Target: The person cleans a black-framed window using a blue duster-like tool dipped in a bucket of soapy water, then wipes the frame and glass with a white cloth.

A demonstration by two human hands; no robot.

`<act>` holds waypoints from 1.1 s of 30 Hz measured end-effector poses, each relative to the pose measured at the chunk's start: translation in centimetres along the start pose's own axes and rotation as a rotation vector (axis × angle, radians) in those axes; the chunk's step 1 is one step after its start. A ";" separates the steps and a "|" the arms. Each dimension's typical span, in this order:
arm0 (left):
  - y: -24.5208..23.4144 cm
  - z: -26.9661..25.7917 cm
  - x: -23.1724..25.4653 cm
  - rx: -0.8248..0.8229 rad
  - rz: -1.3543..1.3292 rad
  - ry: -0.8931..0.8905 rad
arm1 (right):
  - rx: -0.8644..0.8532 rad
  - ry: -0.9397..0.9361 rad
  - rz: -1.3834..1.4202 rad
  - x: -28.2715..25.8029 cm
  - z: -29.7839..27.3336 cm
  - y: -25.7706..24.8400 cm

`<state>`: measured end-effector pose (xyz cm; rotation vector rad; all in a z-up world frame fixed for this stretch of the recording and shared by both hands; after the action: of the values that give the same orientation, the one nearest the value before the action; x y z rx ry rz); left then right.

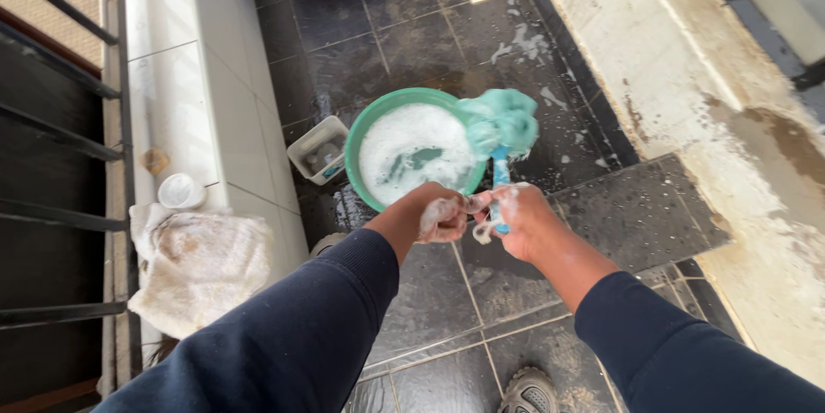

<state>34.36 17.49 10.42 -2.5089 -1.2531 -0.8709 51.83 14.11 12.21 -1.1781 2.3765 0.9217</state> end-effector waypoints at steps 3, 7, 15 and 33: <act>0.8 -0.9 2.1 -0.105 -0.291 0.145 | -0.164 -0.114 -0.199 0.5 0.9 -1.7; 2.1 0.5 5.1 0.095 -0.319 0.171 | -0.044 -0.128 -0.324 0.1 -0.3 -1.8; 4.8 6.9 7.8 -0.087 -0.486 0.325 | 0.164 -0.627 -1.223 -5.1 -9.7 -1.2; 24.6 2.3 20.6 -0.513 -0.106 0.424 | 0.150 -0.232 -0.057 -16.8 -21.9 -13.1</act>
<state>64.12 16.86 22.51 -2.4075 -1.1290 -1.8338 72.15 3.22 32.15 -1.0173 2.1745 0.7998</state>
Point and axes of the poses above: each hand's wrist, its own z-axis towards the middle knuckle, its own y-axis out of the palm, x = y × z, the point moved 1 cm from there along z, towards the middle knuckle, and after that the axes turned 13 degrees about z, right-handed, at the moved point
